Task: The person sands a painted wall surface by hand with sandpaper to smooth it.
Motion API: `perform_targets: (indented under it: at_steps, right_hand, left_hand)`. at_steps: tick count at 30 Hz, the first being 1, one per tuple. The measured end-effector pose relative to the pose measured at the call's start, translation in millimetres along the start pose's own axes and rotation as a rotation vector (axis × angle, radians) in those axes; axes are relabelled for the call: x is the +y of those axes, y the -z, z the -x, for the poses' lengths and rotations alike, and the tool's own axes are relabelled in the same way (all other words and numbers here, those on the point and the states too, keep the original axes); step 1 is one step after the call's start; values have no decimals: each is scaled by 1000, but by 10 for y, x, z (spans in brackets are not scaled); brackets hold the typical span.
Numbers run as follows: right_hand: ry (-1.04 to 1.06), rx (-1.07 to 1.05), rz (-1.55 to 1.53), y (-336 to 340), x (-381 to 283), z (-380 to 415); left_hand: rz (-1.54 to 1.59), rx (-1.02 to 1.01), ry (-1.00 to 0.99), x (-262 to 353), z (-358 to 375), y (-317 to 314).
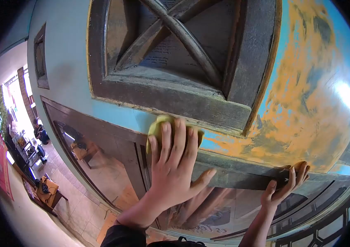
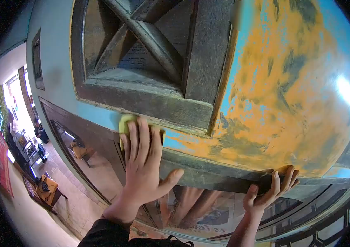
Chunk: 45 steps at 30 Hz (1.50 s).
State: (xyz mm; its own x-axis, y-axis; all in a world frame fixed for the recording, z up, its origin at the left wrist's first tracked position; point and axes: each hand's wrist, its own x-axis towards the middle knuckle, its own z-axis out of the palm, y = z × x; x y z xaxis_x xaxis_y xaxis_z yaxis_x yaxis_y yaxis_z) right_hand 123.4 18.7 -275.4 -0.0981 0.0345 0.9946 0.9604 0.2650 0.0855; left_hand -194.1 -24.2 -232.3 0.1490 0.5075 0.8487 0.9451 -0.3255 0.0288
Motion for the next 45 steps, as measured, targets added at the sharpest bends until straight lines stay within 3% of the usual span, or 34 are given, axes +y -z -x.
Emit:
perform_targets:
  at_steps: [19,29,45]
  right_hand:
    - [-8,-12,17,7,-43,-50]
    - [95,0,-113,21,-176,-388]
    - [41,8,-167,8,-141,-252]
  left_hand:
    - [-27,3,24,17,-25,-43]
    - [-44,47,6,23,-87,-41]
    - [-33,36,66,238,-34,-148]
